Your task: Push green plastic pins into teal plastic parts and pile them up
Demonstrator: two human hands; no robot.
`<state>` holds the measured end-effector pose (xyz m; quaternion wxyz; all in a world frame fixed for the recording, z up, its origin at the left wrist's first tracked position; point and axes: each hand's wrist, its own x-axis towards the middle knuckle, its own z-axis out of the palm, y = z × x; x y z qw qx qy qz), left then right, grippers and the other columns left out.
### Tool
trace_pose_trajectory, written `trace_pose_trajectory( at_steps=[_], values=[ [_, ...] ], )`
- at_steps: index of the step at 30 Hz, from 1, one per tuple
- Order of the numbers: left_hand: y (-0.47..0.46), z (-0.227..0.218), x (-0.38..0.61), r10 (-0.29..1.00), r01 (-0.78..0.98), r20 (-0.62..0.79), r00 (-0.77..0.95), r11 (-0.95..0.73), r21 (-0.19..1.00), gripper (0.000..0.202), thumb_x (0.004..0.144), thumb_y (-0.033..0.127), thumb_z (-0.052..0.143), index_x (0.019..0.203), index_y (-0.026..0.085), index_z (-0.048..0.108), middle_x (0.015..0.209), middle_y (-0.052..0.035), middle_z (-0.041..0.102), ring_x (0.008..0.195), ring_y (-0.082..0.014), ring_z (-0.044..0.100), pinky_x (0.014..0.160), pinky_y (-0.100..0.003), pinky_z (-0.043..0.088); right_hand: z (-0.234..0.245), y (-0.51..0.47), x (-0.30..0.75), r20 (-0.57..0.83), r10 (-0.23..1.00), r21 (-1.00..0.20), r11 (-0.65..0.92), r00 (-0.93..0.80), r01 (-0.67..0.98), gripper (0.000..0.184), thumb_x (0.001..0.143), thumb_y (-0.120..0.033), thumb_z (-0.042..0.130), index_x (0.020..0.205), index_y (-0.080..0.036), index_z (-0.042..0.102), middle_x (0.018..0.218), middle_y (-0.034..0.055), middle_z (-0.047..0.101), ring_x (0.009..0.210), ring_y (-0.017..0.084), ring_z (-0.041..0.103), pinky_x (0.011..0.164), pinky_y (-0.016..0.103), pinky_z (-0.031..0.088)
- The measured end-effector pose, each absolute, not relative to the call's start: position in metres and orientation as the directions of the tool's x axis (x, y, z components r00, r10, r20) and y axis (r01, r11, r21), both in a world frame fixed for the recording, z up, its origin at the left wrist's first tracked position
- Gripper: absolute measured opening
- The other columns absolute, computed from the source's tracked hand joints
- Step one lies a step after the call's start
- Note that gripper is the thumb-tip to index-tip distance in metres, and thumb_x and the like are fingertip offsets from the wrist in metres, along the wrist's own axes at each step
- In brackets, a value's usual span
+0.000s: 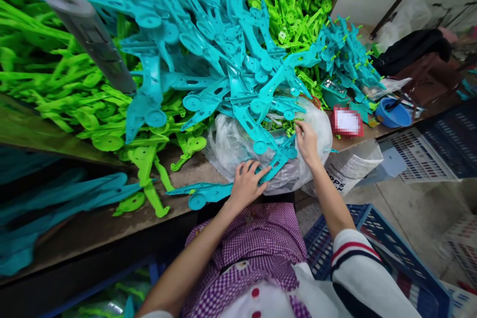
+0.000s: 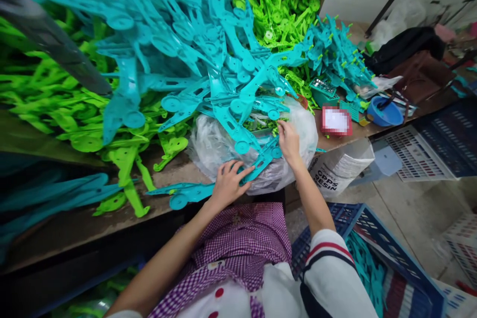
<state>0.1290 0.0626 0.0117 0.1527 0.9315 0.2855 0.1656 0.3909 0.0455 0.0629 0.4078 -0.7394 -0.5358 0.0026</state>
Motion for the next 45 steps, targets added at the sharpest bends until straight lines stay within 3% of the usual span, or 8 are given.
trace_pose_trajectory(
  at_steps=[5,9,15,25,31,36,41,45],
  values=[
    [0.063,0.014,0.129,0.588,0.486,0.212,0.78,-0.784,0.385,0.049,0.085,0.036,0.065,0.133,0.037,0.06,0.132,-0.0093,0.057,0.129,-0.0321,0.041,0.109,-0.052,0.026,0.046,-0.009,0.371,0.182,0.908,-0.754,-0.117,0.377,0.647,0.032,0.095,-0.041,0.051,0.111,-0.017,0.066,0.097,0.0072,0.072,0.081,0.018,0.066,0.078,0.031,0.054],
    [0.064,0.013,0.128,0.583,0.479,0.208,0.785,-0.785,0.393,0.048,0.086,0.037,0.064,0.133,0.036,0.06,0.132,-0.0098,0.057,0.129,-0.0322,0.041,0.108,-0.052,0.026,0.03,-0.014,0.375,0.163,0.882,-0.75,-0.18,0.442,0.636,0.03,0.096,-0.04,0.05,0.105,-0.018,0.067,0.098,0.0076,0.072,0.085,0.02,0.067,0.08,0.033,0.053],
    [0.064,0.015,0.129,0.579,0.476,0.203,0.79,-0.787,0.391,0.048,0.085,0.035,0.065,0.133,0.034,0.061,0.13,-0.01,0.057,0.128,-0.0318,0.041,0.107,-0.052,0.027,0.039,0.013,0.384,0.215,0.904,-0.584,-0.184,0.369,0.791,0.029,0.099,-0.033,0.042,0.113,-0.018,0.064,0.11,0.0096,0.068,0.101,0.023,0.063,0.091,0.035,0.048],
    [0.064,0.015,0.13,0.577,0.481,0.201,0.792,-0.791,0.379,0.047,0.086,0.037,0.064,0.133,0.034,0.061,0.13,-0.0104,0.057,0.127,-0.032,0.041,0.107,-0.052,0.027,0.057,0.038,0.394,-0.066,0.998,-0.127,-0.011,0.002,0.992,0.026,0.103,-0.026,0.039,0.112,-0.016,0.061,0.105,0.0111,0.064,0.09,0.021,0.061,0.075,0.027,0.04],
    [0.063,0.015,0.13,0.578,0.478,0.202,0.79,-0.788,0.387,0.048,0.086,0.035,0.064,0.134,0.033,0.06,0.13,-0.0106,0.057,0.128,-0.0319,0.04,0.108,-0.051,0.026,0.056,0.046,0.402,-0.129,0.988,-0.129,0.073,-0.089,0.989,0.024,0.102,-0.023,0.04,0.11,-0.016,0.062,0.103,0.01,0.064,0.091,0.02,0.06,0.077,0.026,0.039],
    [0.063,0.013,0.129,0.587,0.485,0.208,0.783,-0.784,0.387,0.046,0.087,0.038,0.063,0.133,0.034,0.061,0.13,-0.0105,0.057,0.128,-0.0316,0.04,0.108,-0.051,0.026,0.051,0.039,0.396,-0.131,0.989,-0.056,0.056,-0.063,0.997,0.025,0.1,-0.017,0.042,0.113,-0.014,0.062,0.105,0.0132,0.065,0.094,0.022,0.06,0.077,0.028,0.04],
    [0.064,0.011,0.128,0.573,0.469,0.213,0.792,-0.793,0.388,0.045,0.088,0.04,0.062,0.133,0.035,0.061,0.13,-0.0102,0.057,0.127,-0.0321,0.04,0.107,-0.052,0.027,0.05,0.046,0.403,-0.086,0.995,-0.23,0.026,-0.046,0.973,0.026,0.101,-0.023,0.041,0.11,-0.016,0.065,0.106,0.0097,0.068,0.097,0.02,0.062,0.084,0.026,0.042],
    [0.064,0.01,0.129,0.574,0.469,0.224,0.787,-0.794,0.388,0.046,0.087,0.04,0.062,0.133,0.035,0.061,0.129,-0.0101,0.057,0.127,-0.0328,0.04,0.106,-0.052,0.027,0.048,0.047,0.4,-0.114,0.993,-0.145,0.023,-0.039,0.989,0.025,0.098,-0.016,0.043,0.106,-0.014,0.067,0.104,0.0132,0.067,0.093,0.022,0.062,0.082,0.029,0.043]
  ],
)
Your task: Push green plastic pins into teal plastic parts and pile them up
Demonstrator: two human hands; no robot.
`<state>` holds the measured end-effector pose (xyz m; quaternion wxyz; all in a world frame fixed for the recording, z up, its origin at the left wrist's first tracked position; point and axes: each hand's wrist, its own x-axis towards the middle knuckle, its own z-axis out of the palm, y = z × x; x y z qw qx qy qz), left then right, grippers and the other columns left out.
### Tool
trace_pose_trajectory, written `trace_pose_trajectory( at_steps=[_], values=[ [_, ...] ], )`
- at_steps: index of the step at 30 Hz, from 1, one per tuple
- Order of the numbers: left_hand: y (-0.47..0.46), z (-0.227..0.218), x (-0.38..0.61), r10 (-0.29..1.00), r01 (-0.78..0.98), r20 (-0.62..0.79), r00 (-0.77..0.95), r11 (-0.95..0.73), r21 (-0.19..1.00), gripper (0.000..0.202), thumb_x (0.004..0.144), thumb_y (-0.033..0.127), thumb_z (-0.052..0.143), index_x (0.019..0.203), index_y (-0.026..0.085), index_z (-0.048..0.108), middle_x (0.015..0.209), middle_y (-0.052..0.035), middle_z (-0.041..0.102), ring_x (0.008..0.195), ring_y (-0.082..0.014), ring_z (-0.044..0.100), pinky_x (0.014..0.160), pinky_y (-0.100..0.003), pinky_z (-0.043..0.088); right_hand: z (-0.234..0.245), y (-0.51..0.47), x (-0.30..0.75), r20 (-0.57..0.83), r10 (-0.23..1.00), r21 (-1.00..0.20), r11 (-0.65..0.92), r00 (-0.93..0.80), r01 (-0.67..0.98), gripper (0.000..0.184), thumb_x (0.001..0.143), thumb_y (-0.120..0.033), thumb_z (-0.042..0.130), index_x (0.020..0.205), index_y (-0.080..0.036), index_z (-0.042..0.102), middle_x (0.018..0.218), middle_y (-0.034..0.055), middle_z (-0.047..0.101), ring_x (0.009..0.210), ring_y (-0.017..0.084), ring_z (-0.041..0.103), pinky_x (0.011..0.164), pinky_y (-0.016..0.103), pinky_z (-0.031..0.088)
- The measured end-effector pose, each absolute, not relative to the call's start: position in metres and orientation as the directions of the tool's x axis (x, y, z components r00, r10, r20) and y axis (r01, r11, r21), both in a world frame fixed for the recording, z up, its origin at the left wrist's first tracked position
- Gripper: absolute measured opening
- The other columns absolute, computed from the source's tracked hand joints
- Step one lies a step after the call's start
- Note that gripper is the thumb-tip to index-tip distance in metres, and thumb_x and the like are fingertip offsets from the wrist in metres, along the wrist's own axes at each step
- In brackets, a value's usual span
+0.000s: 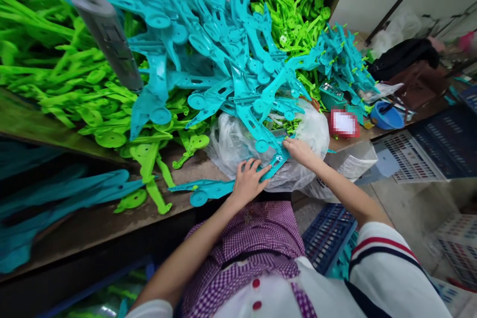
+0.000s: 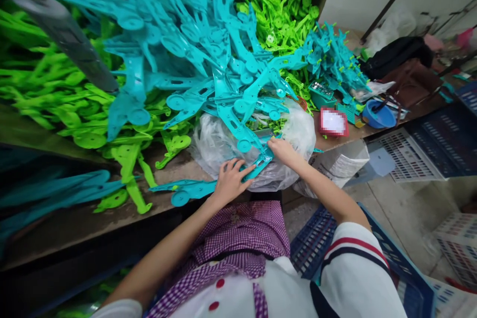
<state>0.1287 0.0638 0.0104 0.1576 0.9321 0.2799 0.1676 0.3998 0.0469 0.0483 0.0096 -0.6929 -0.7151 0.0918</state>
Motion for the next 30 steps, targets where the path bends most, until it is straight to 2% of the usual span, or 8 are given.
trace_pose_trajectory(
  at_steps=[7,10,12,17,20,24,27,30],
  values=[
    [0.062,0.011,0.122,0.565,0.433,0.237,0.79,-0.788,0.436,0.046,0.087,0.04,0.065,0.132,0.035,0.062,0.129,-0.01,0.056,0.127,-0.0326,0.039,0.108,-0.054,0.028,0.067,0.019,0.406,0.193,0.976,-0.518,0.018,0.096,0.855,0.044,0.099,-0.039,0.048,0.139,-0.02,0.052,0.117,0.0103,0.065,0.104,0.02,0.062,0.091,0.033,0.05],
    [0.064,0.022,0.112,0.513,0.364,0.225,0.828,-0.798,0.479,0.046,0.086,0.043,0.066,0.131,0.036,0.063,0.128,-0.0096,0.055,0.125,-0.0326,0.039,0.108,-0.055,0.029,0.078,0.013,0.413,0.296,0.941,-0.51,0.01,0.165,0.86,0.045,0.099,-0.045,0.047,0.137,-0.021,0.054,0.134,0.0122,0.057,0.123,0.023,0.054,0.104,0.038,0.044],
    [0.065,0.038,0.102,0.48,0.313,0.21,0.852,-0.788,0.53,0.045,0.087,0.045,0.065,0.13,0.034,0.064,0.126,-0.01,0.054,0.124,-0.0316,0.039,0.107,-0.054,0.032,0.087,0.012,0.412,0.24,0.968,-0.463,0.044,0.078,0.885,0.04,0.099,-0.045,0.045,0.123,-0.02,0.063,0.133,0.0127,0.057,0.124,0.024,0.053,0.106,0.04,0.041],
    [0.055,0.102,0.069,0.409,0.242,0.124,0.904,-0.729,0.641,0.048,0.089,0.047,0.061,0.135,0.033,0.06,0.125,-0.0099,0.053,0.122,-0.0276,0.041,0.104,-0.046,0.041,0.122,-0.01,0.392,0.035,0.999,-0.434,0.03,-0.017,0.9,0.04,0.103,-0.045,0.034,0.091,-0.019,0.063,0.09,0.0068,0.065,0.089,0.019,0.059,0.086,0.032,0.045],
    [0.045,0.142,0.063,0.39,0.259,0.12,0.913,-0.782,0.567,0.047,0.089,0.046,0.062,0.134,0.035,0.06,0.125,-0.0088,0.055,0.121,-0.0282,0.043,0.105,-0.049,0.041,0.133,-0.029,0.385,0.032,0.998,-0.461,-0.039,0.06,0.886,0.04,0.104,-0.045,0.028,0.084,-0.021,0.053,0.084,0.0046,0.058,0.08,0.018,0.053,0.077,0.029,0.043],
    [0.041,0.184,0.088,0.409,0.325,0.188,0.893,-0.874,0.36,0.039,0.087,0.043,0.065,0.126,0.037,0.065,0.121,-0.0066,0.06,0.123,-0.0299,0.048,0.113,-0.066,0.02,0.12,-0.033,0.397,0.084,0.985,-0.597,-0.07,0.149,0.799,0.036,0.103,-0.046,0.028,0.084,-0.022,0.047,0.082,0.0027,0.054,0.078,0.018,0.051,0.074,0.028,0.042],
    [0.043,0.208,0.113,0.489,0.422,0.366,0.791,-0.871,0.251,0.044,0.088,0.041,0.065,0.131,0.034,0.06,0.137,-0.0099,0.052,0.137,-0.0369,0.037,0.113,-0.072,0.011,0.102,-0.029,0.413,0.157,0.921,-0.712,-0.145,0.356,0.687,0.037,0.101,-0.048,0.029,0.081,-0.022,0.046,0.078,0.0013,0.051,0.077,0.018,0.052,0.072,0.028,0.043],
    [0.044,0.22,0.123,0.527,0.455,0.611,0.59,-0.843,0.288,0.053,0.087,0.041,0.067,0.138,0.039,0.051,0.15,-0.0071,0.036,0.143,-0.0376,0.03,0.115,-0.07,0.015,0.092,-0.032,0.435,0.199,0.793,-0.825,-0.182,0.575,0.536,0.038,0.099,-0.052,0.032,0.082,-0.022,0.048,0.074,-0.0003,0.049,0.072,0.017,0.051,0.067,0.027,0.042]
  ],
)
